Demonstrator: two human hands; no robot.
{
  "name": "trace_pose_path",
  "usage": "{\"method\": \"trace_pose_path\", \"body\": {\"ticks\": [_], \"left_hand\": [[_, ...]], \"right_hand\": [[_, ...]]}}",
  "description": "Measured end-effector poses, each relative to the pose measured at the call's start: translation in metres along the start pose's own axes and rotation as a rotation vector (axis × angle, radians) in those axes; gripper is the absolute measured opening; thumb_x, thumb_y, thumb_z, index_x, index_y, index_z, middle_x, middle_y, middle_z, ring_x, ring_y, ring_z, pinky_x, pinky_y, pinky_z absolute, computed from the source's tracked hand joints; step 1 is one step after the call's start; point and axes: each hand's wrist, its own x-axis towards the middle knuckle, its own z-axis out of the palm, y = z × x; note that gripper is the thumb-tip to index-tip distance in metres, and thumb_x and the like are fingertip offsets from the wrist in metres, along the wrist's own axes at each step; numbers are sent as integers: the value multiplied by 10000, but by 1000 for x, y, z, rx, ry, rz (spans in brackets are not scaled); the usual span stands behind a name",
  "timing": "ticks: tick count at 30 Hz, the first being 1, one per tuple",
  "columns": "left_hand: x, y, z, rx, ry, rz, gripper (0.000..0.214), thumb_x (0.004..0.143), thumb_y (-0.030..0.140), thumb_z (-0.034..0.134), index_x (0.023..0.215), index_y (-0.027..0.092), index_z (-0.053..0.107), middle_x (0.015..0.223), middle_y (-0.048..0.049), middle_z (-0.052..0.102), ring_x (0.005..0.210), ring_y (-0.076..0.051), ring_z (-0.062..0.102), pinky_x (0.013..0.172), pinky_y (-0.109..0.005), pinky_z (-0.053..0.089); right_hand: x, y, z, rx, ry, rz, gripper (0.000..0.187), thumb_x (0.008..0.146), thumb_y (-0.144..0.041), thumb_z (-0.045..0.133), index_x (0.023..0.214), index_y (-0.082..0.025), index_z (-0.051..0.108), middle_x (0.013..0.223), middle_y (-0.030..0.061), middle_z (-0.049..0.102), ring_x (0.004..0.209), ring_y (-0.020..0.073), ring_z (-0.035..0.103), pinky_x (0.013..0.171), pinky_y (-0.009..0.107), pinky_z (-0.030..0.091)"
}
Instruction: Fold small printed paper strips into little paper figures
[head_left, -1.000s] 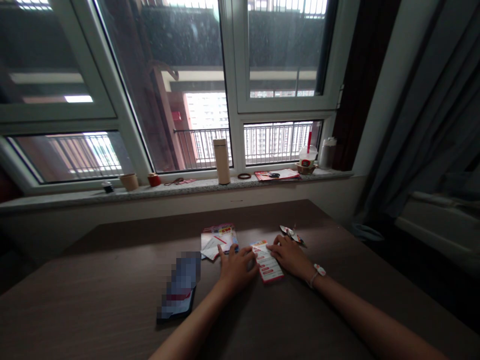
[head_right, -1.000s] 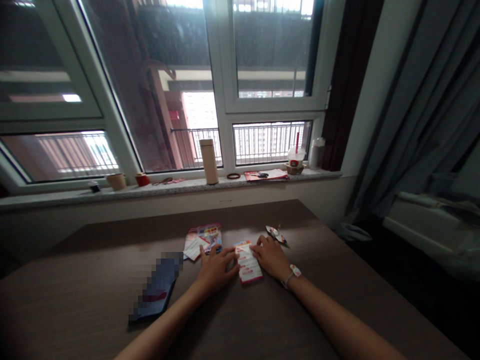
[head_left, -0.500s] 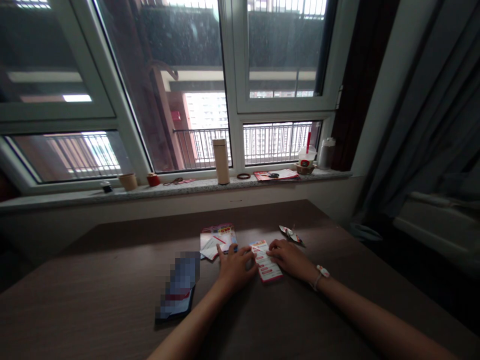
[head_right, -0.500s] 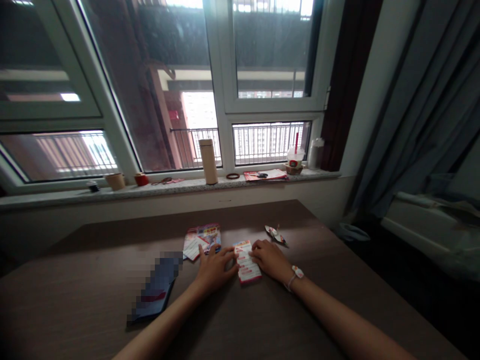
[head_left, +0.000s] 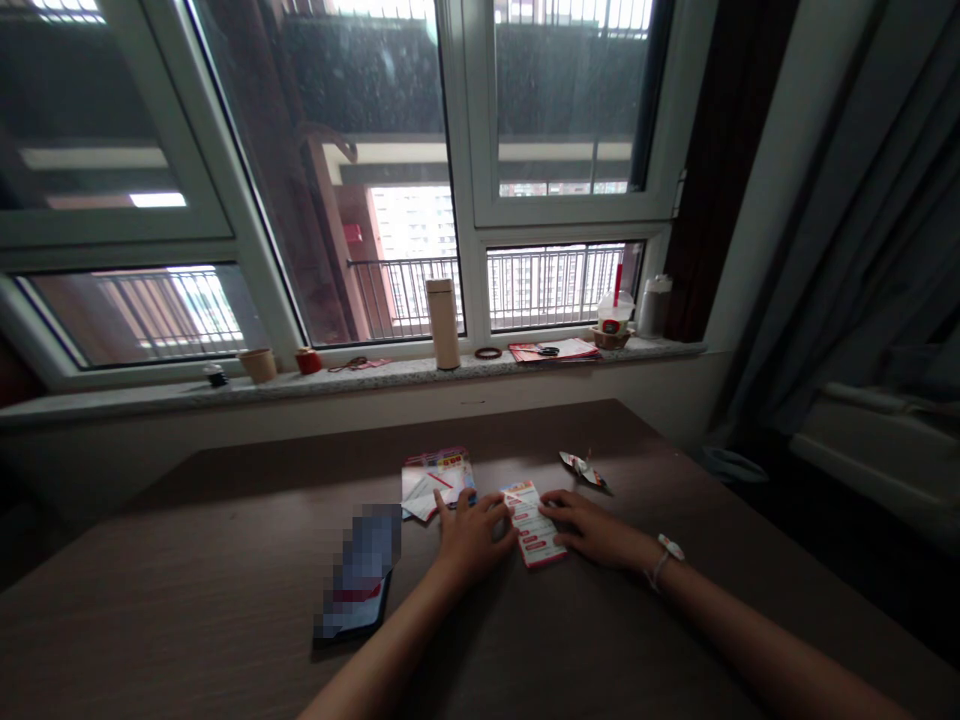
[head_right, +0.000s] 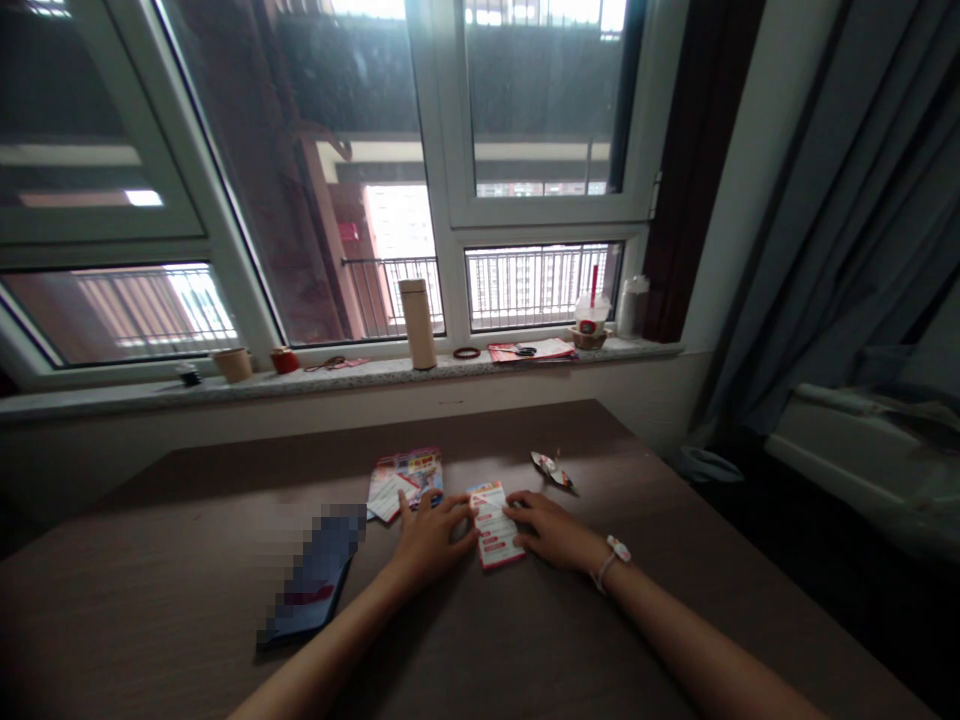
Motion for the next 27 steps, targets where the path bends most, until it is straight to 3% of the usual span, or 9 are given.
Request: {"method": "trace_pose_path", "body": {"ticks": [10, 19, 23, 27], "left_hand": [[0, 0, 0, -22, 9, 2, 322, 875, 544, 476, 1140, 417, 607, 1351, 69, 559, 1298, -364, 354, 987, -820, -54], [-1, 0, 2, -7, 16, 7, 324, 884, 529, 468, 1146, 393, 602, 1362, 52, 549, 1311, -356, 336, 1006, -801, -69], [-2, 1, 0, -11, 17, 16, 340, 886, 535, 463, 1160, 384, 596, 1362, 40, 548, 1320, -356, 325, 1020, -786, -79], [-1, 2, -1, -22, -2, 20, 386, 878, 547, 473, 1218, 390, 568, 1371, 27, 538, 1334, -356, 303, 1034, -771, -86]], "right_hand": [[-5, 12, -1, 155, -78, 18, 635, 812, -423, 623, 1396, -232, 461, 1524, 91, 316, 1406, 269, 279, 1179, 406, 203], [-7, 19, -1, 203, -86, 15, 695, 778, -515, 651, 1388, -235, 471, 1534, 101, 302, 1413, 281, 265, 1178, 425, 201], [-9, 19, 3, 184, -6, -7, 616, 790, -485, 652, 1344, -249, 522, 1505, 91, 359, 1388, 270, 316, 1165, 441, 235], [-6, 11, 8, 116, 117, 16, 372, 912, -388, 490, 1233, -251, 619, 1404, 76, 492, 1310, 234, 425, 1135, 434, 290]]}}
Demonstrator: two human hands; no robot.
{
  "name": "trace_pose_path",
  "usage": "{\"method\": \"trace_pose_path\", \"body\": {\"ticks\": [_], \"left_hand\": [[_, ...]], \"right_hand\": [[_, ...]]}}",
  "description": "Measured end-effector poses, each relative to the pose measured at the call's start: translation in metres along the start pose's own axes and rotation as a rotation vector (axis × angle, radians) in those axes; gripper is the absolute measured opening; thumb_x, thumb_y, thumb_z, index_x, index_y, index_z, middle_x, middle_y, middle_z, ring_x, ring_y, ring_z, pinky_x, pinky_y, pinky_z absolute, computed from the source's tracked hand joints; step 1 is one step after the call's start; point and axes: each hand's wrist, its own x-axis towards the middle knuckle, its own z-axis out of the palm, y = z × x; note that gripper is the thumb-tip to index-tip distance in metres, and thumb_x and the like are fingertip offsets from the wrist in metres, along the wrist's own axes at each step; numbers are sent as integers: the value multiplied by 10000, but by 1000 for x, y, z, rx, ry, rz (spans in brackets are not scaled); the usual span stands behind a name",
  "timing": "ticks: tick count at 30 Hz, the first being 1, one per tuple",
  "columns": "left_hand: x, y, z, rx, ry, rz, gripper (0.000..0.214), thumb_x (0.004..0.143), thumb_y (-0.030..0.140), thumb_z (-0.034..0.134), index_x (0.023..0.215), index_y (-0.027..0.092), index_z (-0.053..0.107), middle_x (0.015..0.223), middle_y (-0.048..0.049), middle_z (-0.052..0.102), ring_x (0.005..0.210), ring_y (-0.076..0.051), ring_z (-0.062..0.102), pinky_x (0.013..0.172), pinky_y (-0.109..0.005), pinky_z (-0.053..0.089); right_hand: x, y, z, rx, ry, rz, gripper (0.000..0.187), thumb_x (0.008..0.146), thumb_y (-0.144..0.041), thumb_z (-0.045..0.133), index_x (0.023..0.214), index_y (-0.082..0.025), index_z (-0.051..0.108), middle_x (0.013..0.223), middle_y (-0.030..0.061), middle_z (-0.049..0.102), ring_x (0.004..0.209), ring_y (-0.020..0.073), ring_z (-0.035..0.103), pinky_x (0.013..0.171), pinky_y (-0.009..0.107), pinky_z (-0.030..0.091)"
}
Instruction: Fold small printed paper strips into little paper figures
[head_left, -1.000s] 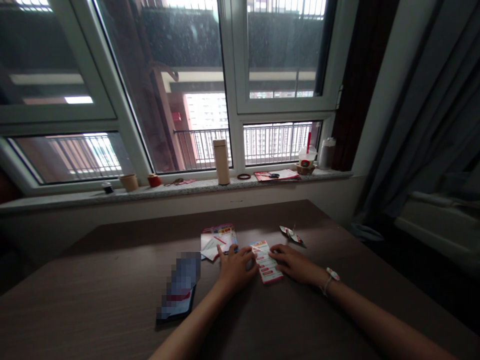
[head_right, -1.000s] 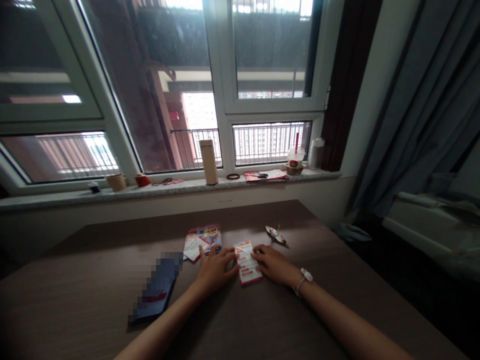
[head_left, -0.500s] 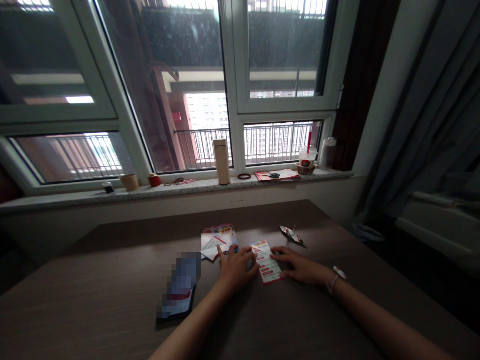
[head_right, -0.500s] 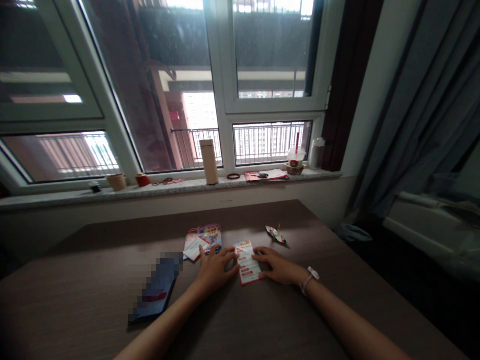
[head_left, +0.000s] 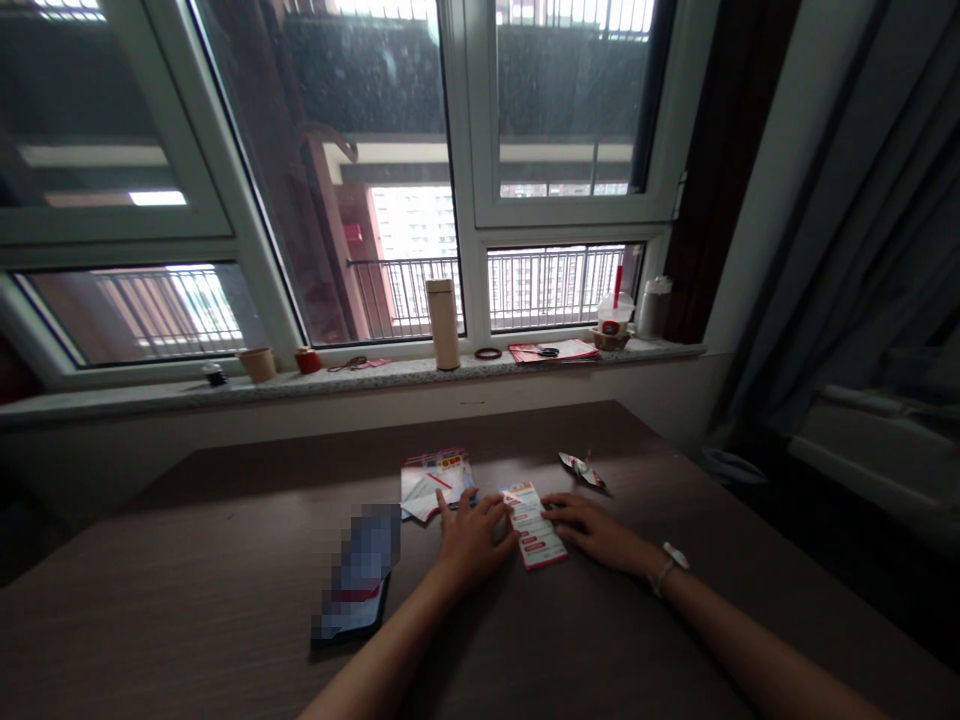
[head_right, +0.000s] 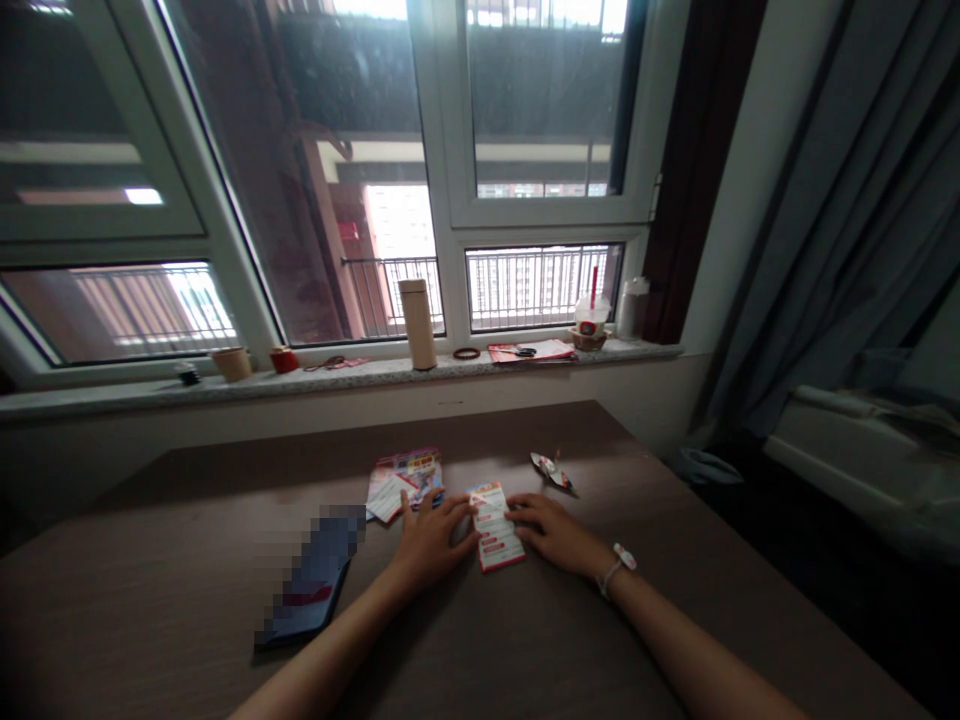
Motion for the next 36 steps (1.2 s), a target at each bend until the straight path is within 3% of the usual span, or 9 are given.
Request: {"method": "trace_pose_path", "body": {"ticks": [7, 15, 27, 36], "left_hand": [[2, 0, 2, 17, -49, -2, 364, 882, 543, 475, 1237, 495, 541, 1395, 56, 498, 1341, -360, 297, 1010, -786, -90], [2, 0, 0, 5, -70, -8, 370, 883, 552, 462, 1242, 498, 535, 1413, 53, 480, 1361, -378, 270, 989, -802, -88], [2, -1, 0, -15, -62, -10, 376, 878, 559, 462, 1244, 508, 531, 1408, 58, 490, 1367, -385, 256, 980, -804, -109], [1, -1, 1, 0, -53, 6, 373, 889, 518, 469, 1255, 478, 533, 1409, 46, 485, 1361, -368, 265, 1024, -780, -55]], "right_hand": [[11, -9, 4, -145, 145, -36, 265, 913, -332, 496, 1028, -236, 716, 1174, 72, 653, 1124, 227, 561, 1010, 392, 407], [11, -2, -3, -100, 74, -39, 280, 860, -356, 585, 1080, -235, 710, 1231, 77, 629, 1156, 233, 549, 1048, 396, 386], [0, 7, -18, 70, -156, -46, 663, 738, -544, 690, 1324, -269, 542, 1482, 88, 411, 1369, 271, 360, 1160, 464, 243], [-6, 6, -12, 77, -74, -60, 573, 780, -563, 646, 1263, -259, 598, 1440, 92, 462, 1358, 252, 373, 1153, 450, 260]]}}
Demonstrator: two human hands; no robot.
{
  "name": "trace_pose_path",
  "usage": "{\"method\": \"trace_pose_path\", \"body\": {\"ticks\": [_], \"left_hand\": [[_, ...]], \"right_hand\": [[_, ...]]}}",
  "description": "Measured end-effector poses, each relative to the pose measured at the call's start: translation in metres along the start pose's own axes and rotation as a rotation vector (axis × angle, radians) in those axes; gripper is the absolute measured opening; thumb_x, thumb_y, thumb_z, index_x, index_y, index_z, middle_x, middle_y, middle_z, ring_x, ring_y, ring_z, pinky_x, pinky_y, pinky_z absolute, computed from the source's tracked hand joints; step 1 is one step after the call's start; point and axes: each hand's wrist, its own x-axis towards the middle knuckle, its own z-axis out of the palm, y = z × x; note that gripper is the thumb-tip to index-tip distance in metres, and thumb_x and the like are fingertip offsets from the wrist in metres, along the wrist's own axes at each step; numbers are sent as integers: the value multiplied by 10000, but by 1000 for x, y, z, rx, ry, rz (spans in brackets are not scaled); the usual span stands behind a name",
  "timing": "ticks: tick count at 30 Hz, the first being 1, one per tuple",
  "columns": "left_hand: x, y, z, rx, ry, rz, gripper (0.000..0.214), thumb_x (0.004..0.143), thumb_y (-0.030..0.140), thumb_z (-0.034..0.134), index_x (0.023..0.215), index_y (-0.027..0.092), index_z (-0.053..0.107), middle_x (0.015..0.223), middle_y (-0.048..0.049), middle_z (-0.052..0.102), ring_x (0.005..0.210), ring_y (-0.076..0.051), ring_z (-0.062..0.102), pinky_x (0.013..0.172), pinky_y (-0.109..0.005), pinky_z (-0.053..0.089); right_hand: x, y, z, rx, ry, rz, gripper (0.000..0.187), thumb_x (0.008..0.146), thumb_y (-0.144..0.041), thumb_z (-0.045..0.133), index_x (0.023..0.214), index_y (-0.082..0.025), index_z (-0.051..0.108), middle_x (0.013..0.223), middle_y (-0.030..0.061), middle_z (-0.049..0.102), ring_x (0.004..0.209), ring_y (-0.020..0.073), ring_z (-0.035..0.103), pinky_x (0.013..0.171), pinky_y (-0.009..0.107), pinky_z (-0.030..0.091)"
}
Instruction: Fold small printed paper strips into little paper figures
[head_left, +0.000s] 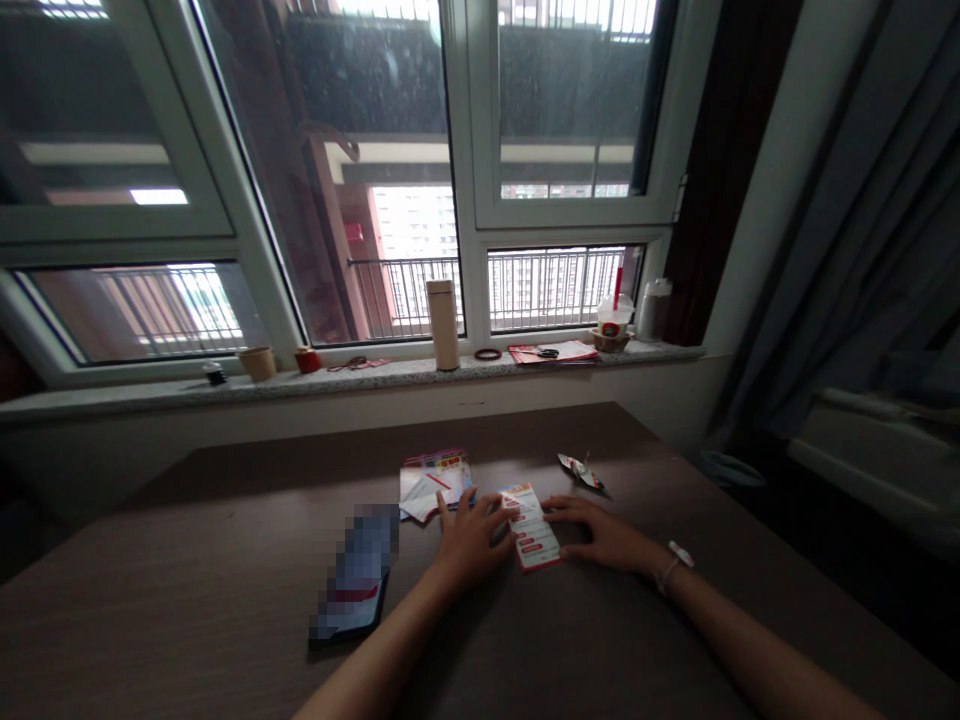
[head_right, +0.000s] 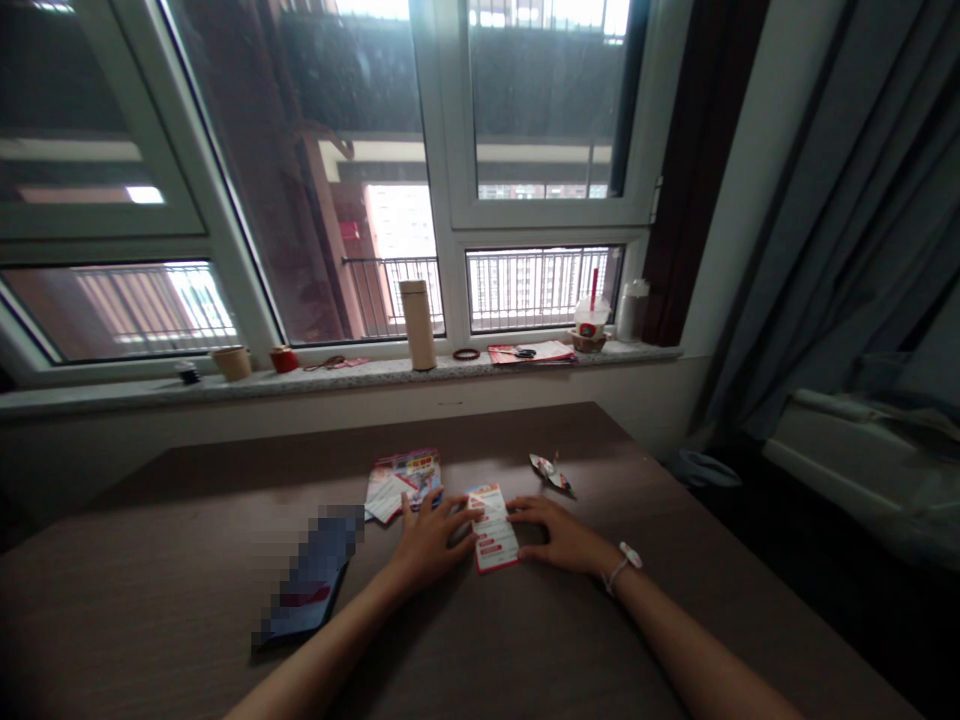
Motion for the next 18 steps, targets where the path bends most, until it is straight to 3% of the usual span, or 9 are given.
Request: {"method": "trace_pose_path", "body": {"ticks": [9, 18], "left_hand": [[0, -1, 1, -9, 9, -10, 386, 815, 556, 578, 1160, 383, 597, 1418, 14, 469, 1355, -362, 265, 1046, -764, -6], [3, -3, -1, 3, -40, -14, 477, 831, 619, 511, 1286, 477, 498, 1429, 45, 482, 1365, -390, 276, 989, -802, -92]], "right_hand": [[0, -16, 0, -59, -10, -15, 384, 831, -542, 593, 1132, -320, 684, 1375, 42, 527, 1355, 263, 349, 1144, 488, 233], [6, -12, 3, -55, 36, -13, 304, 859, -501, 577, 1061, -325, 720, 1330, 31, 545, 1274, 232, 423, 1116, 422, 290]]}}
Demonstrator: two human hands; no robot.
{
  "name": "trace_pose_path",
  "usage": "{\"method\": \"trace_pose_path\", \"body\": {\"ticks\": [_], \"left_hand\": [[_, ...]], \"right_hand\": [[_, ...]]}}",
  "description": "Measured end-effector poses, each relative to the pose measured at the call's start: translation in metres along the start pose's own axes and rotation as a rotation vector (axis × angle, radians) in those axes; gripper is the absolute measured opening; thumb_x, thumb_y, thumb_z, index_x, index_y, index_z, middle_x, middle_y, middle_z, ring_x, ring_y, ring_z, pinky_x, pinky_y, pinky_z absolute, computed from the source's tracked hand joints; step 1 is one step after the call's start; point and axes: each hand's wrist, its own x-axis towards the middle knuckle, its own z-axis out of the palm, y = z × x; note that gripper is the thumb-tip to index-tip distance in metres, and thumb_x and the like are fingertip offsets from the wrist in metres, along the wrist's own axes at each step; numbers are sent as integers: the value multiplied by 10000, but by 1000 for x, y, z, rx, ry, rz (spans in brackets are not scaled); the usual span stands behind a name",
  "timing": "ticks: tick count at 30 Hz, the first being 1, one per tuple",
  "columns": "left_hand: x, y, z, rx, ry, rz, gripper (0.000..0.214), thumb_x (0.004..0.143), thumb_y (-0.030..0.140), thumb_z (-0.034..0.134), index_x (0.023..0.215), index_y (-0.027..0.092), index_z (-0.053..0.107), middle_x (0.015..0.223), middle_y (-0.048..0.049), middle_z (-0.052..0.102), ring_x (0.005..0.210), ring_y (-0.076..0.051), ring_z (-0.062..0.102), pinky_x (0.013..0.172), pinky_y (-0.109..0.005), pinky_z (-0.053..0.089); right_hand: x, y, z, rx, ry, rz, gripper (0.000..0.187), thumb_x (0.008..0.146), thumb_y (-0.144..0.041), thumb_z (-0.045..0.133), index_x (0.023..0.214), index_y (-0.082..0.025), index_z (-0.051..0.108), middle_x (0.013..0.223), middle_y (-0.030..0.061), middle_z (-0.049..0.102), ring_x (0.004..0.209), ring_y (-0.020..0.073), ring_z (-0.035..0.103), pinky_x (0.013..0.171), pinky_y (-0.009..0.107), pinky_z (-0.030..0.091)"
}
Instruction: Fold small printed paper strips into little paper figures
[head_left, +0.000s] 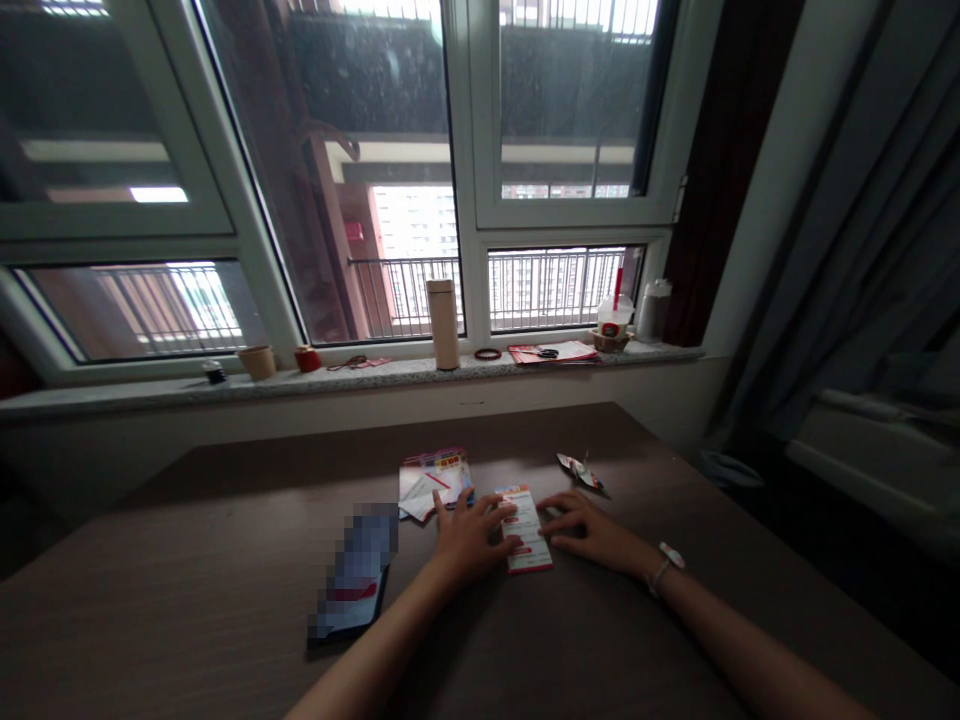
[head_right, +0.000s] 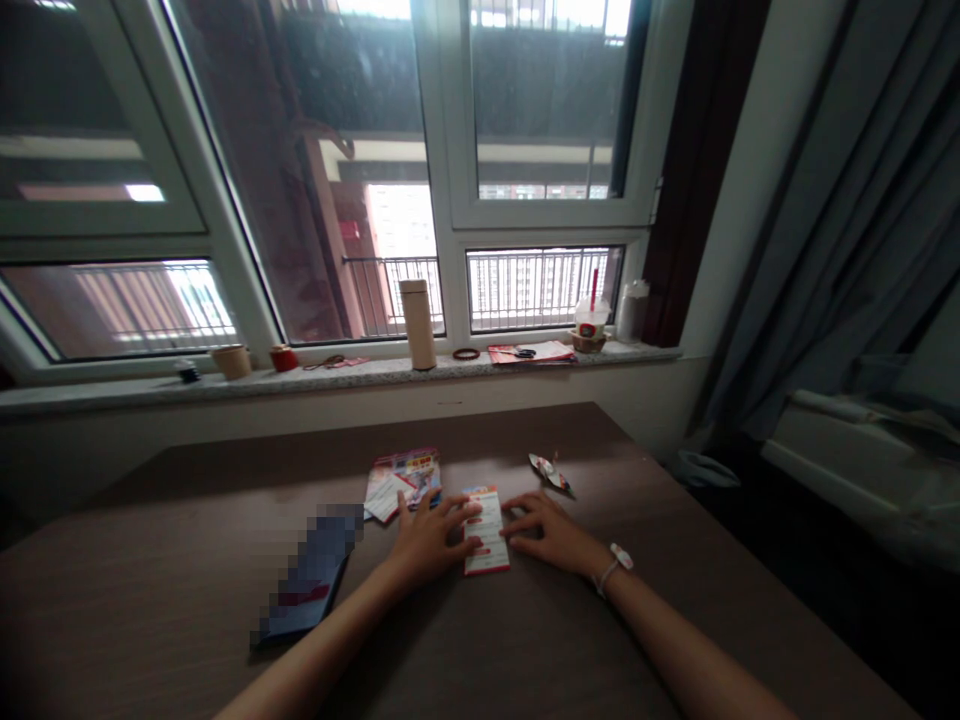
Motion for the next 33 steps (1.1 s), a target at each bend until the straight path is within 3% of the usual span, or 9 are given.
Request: {"method": "trace_pose_path", "body": {"ticks": [8, 20, 33], "left_hand": [[0, 1, -4, -5, -38, -18, 495, 827, 644, 491, 1299, 494, 489, 1450, 39, 461, 1380, -404, 249, 989, -800, -84], [1, 0, -3, -7, -55, -20, 499, 823, 658, 481, 1299, 509, 479, 1459, 65, 448, 1391, -419, 213, 988, -800, -94], [-1, 0, -1, -9, -46, -27, 492, 835, 656, 464, 1303, 506, 477, 1461, 65, 440, 1395, -411, 205, 1003, -792, -82]], "right_hand": [[5, 4, 4, -75, 35, 59, 338, 879, -482, 551, 1150, -324, 676, 1367, 33, 508, 1305, 230, 382, 1140, 412, 259], [13, -1, 12, -282, 94, 97, 405, 933, -474, 443, 1293, -333, 564, 1360, 23, 509, 1256, 241, 407, 1101, 411, 306], [28, -11, 19, -507, 144, 151, 398, 933, -388, 428, 1312, -306, 522, 1299, 47, 536, 1160, 264, 447, 992, 409, 376]]}}
